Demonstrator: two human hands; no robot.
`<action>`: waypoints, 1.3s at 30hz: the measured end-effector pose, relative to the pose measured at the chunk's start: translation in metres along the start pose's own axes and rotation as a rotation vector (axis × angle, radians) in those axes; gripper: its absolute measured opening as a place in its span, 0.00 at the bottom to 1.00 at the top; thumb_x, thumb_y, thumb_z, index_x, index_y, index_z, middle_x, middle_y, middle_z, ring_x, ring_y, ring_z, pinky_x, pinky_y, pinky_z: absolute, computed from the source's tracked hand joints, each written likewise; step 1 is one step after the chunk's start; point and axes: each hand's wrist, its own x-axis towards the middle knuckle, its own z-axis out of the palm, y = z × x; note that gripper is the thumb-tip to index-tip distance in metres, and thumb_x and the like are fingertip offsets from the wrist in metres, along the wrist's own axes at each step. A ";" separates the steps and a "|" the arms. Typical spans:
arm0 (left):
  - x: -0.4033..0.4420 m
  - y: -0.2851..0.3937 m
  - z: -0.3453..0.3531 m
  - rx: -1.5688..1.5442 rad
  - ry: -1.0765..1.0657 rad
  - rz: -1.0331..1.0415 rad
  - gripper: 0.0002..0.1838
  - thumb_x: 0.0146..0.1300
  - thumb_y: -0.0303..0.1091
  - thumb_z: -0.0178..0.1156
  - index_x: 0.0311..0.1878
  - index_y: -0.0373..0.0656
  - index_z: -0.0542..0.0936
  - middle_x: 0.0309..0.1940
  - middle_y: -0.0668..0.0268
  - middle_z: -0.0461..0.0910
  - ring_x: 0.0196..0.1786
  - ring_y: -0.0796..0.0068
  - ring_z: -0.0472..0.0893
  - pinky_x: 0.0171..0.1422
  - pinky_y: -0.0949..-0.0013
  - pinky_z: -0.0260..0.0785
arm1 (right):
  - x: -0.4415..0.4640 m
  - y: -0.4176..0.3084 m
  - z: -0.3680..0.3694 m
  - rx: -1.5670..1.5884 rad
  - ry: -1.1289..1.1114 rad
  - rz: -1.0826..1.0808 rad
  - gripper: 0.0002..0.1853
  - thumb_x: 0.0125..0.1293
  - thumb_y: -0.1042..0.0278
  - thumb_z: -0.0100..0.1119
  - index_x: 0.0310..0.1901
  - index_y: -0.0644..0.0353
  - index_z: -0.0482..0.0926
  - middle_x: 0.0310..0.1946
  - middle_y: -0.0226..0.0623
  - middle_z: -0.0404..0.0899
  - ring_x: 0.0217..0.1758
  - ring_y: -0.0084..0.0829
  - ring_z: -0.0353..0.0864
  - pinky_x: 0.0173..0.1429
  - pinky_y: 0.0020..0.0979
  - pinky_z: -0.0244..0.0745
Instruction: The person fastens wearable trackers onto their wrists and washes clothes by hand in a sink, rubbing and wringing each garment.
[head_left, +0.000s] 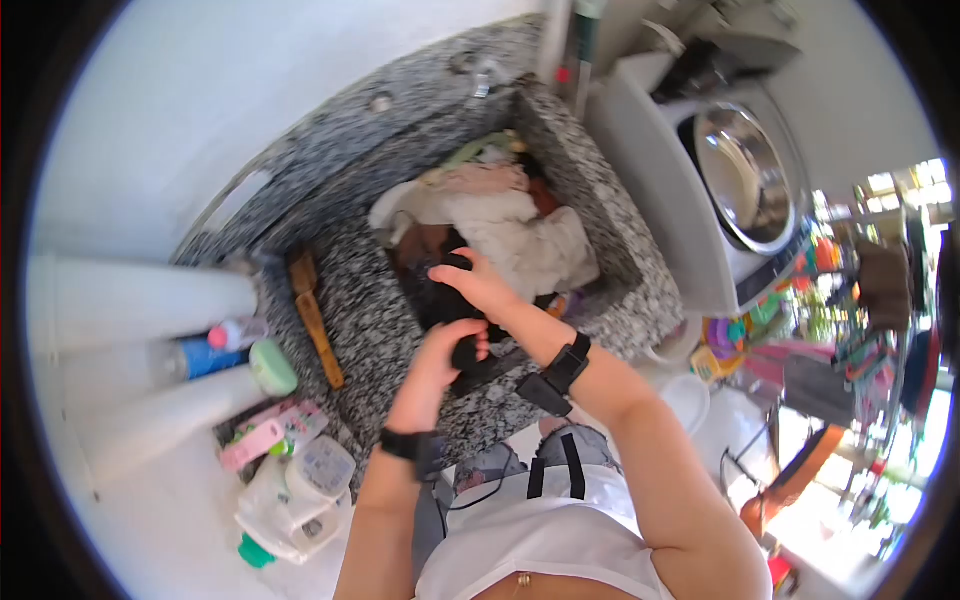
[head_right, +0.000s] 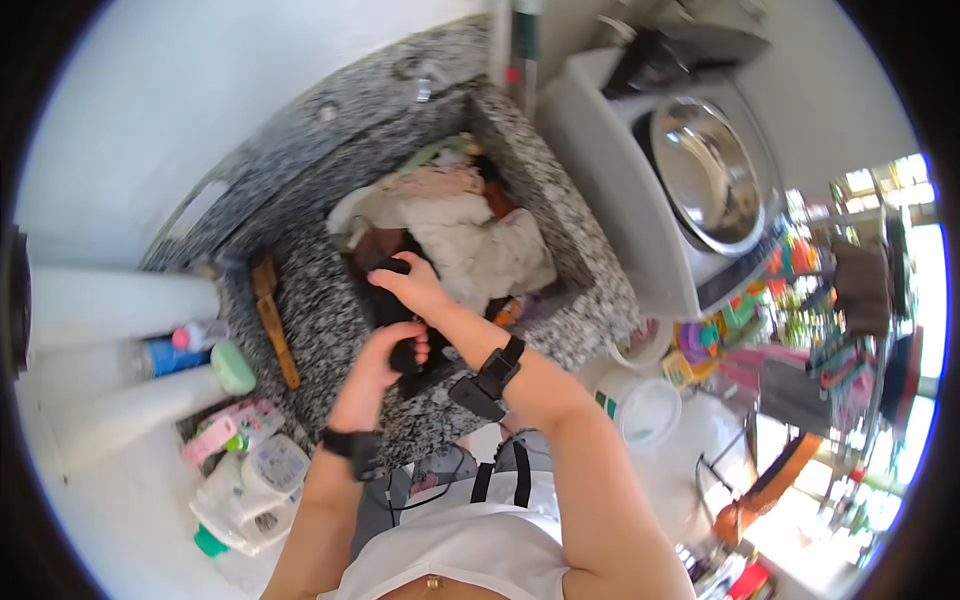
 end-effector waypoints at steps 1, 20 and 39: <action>-0.028 0.010 0.003 -0.075 0.021 0.075 0.20 0.61 0.34 0.62 0.49 0.26 0.75 0.35 0.52 0.79 0.34 0.60 0.81 0.39 0.64 0.78 | -0.026 -0.022 0.000 0.185 0.080 0.066 0.24 0.55 0.51 0.68 0.46 0.62 0.76 0.34 0.33 0.83 0.33 0.29 0.81 0.39 0.33 0.77; -0.100 -0.081 -0.006 0.965 0.523 0.824 0.21 0.64 0.28 0.62 0.60 0.34 0.74 0.53 0.57 0.78 0.51 0.72 0.79 0.56 0.71 0.71 | -0.381 0.106 -0.325 0.851 0.269 0.131 0.28 0.57 0.65 0.62 0.61 0.54 0.70 0.49 0.38 0.81 0.39 0.32 0.84 0.29 0.31 0.81; -0.107 -0.160 0.082 1.149 0.523 0.865 0.16 0.60 0.26 0.64 0.51 0.39 0.78 0.47 0.61 0.79 0.44 0.70 0.82 0.44 0.71 0.77 | -0.338 0.167 -0.433 -0.096 0.582 -0.039 0.17 0.64 0.70 0.63 0.54 0.62 0.78 0.47 0.35 0.82 0.51 0.26 0.79 0.56 0.27 0.72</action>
